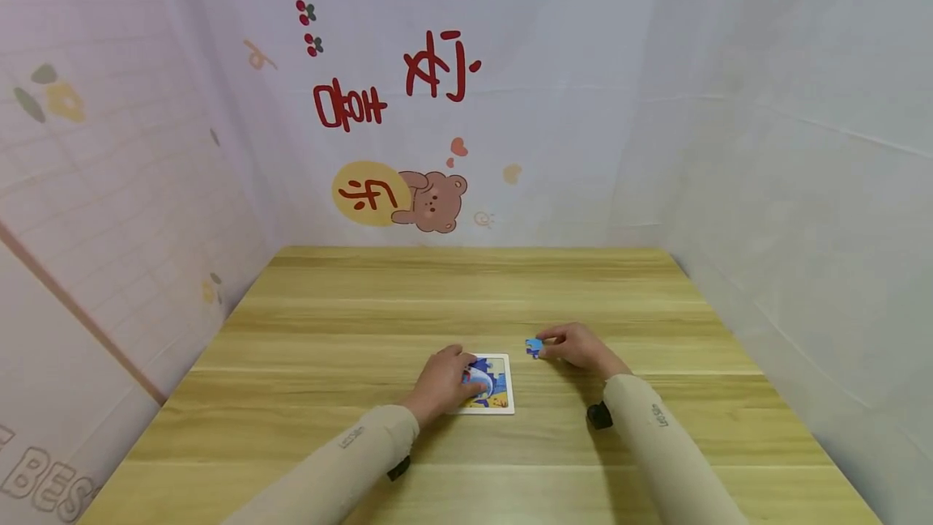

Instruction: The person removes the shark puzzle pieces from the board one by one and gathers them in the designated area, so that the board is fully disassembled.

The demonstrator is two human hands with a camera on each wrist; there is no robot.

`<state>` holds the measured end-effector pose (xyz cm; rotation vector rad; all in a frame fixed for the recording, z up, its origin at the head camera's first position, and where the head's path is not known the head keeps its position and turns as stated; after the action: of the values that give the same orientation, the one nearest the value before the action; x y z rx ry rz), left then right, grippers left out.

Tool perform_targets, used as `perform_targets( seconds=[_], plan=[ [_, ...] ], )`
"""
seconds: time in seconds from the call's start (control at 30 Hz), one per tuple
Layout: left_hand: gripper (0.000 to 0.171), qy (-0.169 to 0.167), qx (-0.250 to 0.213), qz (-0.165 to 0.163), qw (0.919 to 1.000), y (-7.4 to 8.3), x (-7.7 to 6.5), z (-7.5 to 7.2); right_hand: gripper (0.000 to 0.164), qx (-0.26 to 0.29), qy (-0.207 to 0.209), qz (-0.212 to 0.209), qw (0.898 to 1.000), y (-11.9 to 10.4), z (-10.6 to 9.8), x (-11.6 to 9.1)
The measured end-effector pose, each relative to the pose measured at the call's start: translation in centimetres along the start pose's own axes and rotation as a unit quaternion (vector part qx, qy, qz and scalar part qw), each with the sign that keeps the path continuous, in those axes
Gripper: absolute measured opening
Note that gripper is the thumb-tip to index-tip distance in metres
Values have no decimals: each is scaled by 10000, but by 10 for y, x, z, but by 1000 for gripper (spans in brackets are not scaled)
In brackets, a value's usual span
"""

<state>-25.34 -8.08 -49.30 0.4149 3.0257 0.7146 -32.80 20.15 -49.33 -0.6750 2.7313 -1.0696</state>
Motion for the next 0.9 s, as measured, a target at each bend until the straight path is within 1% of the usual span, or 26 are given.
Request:
perform_targets(
  seconds=[0.1,0.27,0.43,0.53,0.63,0.7,0.77,0.83,0.9],
  plan=[
    [54,52,-17,18,10000,-3,2,2,36,-34,-58,-37,10000,-1,2,2],
    [54,43,46,-77,10000,-7,4,6,39,8,-100,-51,9999,-1,3,3],
    [54,49,167,-164,9997,-6,5,5,44,215,-124,251,9994,-3,2,1],
    [53,17,24,-173,9998,-6,6,2,44,247,-30,379,9990,-10,2,2],
    [52,-73,-332,-116,9994,-8,5,-3,42,256,185,434,9986,-21,5,4],
    [51,-113,-530,-81,9985,-11,4,-7,41,421,284,406,9979,-30,9,5],
    [51,-121,-638,-66,9979,-13,3,-10,40,731,323,414,9959,-38,16,7],
    [52,-89,-608,-60,9981,-15,1,-13,39,1038,341,394,9932,-45,22,8],
    [52,-44,-537,-65,9985,-16,-1,-15,38,1224,354,358,9912,-51,29,8]
  ],
)
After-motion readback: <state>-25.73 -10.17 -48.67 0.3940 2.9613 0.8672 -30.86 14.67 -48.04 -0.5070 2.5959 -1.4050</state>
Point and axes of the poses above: each hand's wrist, its own x-axis towards the middle knuckle, its own z-axis out of the palm, y = z × x, the point moved 1 cm from there along x, towards the middle knuckle, and after that the axes turned 9 degrees about -z, right-handed, at the moved point
